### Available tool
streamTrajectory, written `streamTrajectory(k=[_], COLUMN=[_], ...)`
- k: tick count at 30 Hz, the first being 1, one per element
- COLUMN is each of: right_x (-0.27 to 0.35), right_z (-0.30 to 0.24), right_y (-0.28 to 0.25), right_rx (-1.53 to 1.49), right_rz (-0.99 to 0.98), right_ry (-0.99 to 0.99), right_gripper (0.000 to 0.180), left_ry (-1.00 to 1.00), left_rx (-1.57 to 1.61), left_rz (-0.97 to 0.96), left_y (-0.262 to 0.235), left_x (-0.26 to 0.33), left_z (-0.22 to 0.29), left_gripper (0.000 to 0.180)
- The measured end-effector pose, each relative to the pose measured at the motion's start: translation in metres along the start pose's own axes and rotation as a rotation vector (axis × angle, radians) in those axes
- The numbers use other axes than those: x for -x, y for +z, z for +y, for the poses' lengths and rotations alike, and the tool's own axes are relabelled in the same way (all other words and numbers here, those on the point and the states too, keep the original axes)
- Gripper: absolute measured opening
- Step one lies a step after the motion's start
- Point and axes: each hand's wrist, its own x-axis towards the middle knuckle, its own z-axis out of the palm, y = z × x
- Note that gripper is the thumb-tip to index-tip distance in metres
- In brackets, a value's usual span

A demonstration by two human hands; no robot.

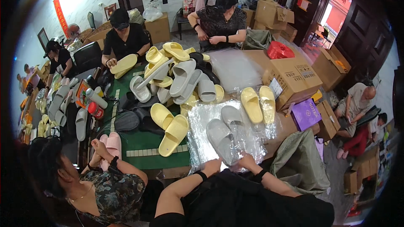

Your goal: The recorder is packing pairs of foam slippers into plastic bags and placing them into a large sack in a shoe manufacturing facility.

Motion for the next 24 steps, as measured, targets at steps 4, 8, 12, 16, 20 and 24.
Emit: streamTrajectory(k=[4, 8, 12, 16, 20, 24], right_x=[-0.023, -0.011, -0.008, -0.012, -0.002, 0.023], right_z=[0.032, 0.008, 0.005, 0.019, 0.007, -0.005], right_y=[0.018, 0.014, 0.019, 0.019, -0.019, -0.056], right_rx=[-0.466, -0.901, -0.724, -0.751, -0.71, -0.92], right_rz=[-0.608, -0.53, -0.465, -0.386, -0.581, -0.922], right_ry=[0.219, 0.13, -0.035, -0.107, 0.014, 0.053], right_gripper=[0.039, 0.038, 0.05, 0.032, 0.03, 0.047], left_ry=[0.088, 0.197, 0.27, 0.276, 0.119, 0.111], left_rx=[0.039, 0.139, 0.195, 0.362, 0.635, 0.829], left_rz=[-0.096, -0.058, -0.044, 0.028, 0.141, 0.24], left_y=[-0.004, 0.008, 0.008, -0.028, -0.05, -0.065], left_x=[-0.002, -0.001, -0.005, -0.004, -0.009, -0.023], left_z=[0.001, -0.008, -0.01, 0.018, 0.041, 0.058], left_gripper=[0.037, 0.038, 0.042, 0.026, 0.016, 0.018])
